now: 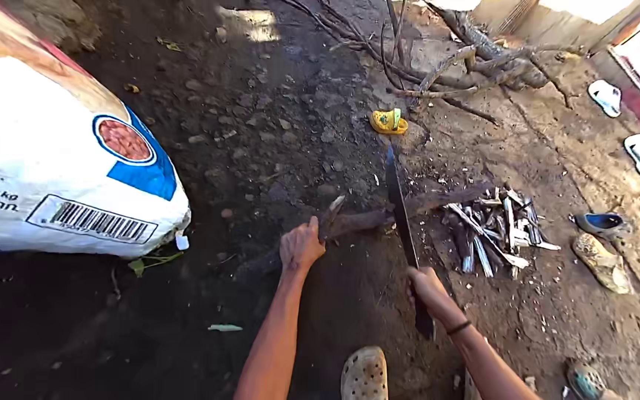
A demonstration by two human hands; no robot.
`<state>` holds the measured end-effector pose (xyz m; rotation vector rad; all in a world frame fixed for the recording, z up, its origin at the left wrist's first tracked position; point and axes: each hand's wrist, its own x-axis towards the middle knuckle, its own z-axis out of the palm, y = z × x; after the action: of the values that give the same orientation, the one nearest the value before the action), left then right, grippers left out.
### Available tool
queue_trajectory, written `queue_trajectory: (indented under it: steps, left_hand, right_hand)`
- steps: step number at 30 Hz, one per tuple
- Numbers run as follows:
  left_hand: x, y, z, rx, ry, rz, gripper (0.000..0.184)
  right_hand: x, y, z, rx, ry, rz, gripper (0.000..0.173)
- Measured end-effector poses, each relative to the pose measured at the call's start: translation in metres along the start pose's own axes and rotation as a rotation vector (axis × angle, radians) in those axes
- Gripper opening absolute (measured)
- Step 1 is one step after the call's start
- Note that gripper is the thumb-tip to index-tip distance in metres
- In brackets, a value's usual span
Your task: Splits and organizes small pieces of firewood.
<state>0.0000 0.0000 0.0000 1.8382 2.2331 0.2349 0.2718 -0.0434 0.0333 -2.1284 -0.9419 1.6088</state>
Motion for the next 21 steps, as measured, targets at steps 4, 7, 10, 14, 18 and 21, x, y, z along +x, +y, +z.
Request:
queue_trajectory:
  steps: [4, 7, 10, 14, 18, 21]
  left_hand:
    - [0.016, -0.005, 0.004, 0.017, -0.176, -0.04, 0.05]
    - [0.012, -0.001, 0.005, 0.047, -0.198, -0.052, 0.049]
    - [0.008, -0.003, 0.011, 0.074, -0.138, -0.041, 0.048]
    - [-0.002, -0.005, 0.028, 0.086, 0.045, 0.032, 0.05]
    - [-0.001, -0.006, 0.026, 0.073, 0.018, 0.042, 0.052]
    - [0.0, -0.004, 0.019, 0.118, 0.025, 0.047, 0.053]
  right_hand:
    - [0.012, -0.008, -0.003, 0.011, -0.054, 0.029, 0.029]
    - [0.02, -0.009, -0.005, -0.017, -0.076, 0.091, 0.027]
    - [0.006, -0.041, -0.023, -0.149, -0.123, 0.177, 0.027]
    - [-0.03, -0.101, -0.085, -0.373, -0.109, 0.073, 0.028]
    - [-0.038, -0.102, -0.081, -0.086, -0.118, -0.18, 0.033]
    - [-0.002, -0.062, -0.038, -0.045, -0.049, -0.218, 0.03]
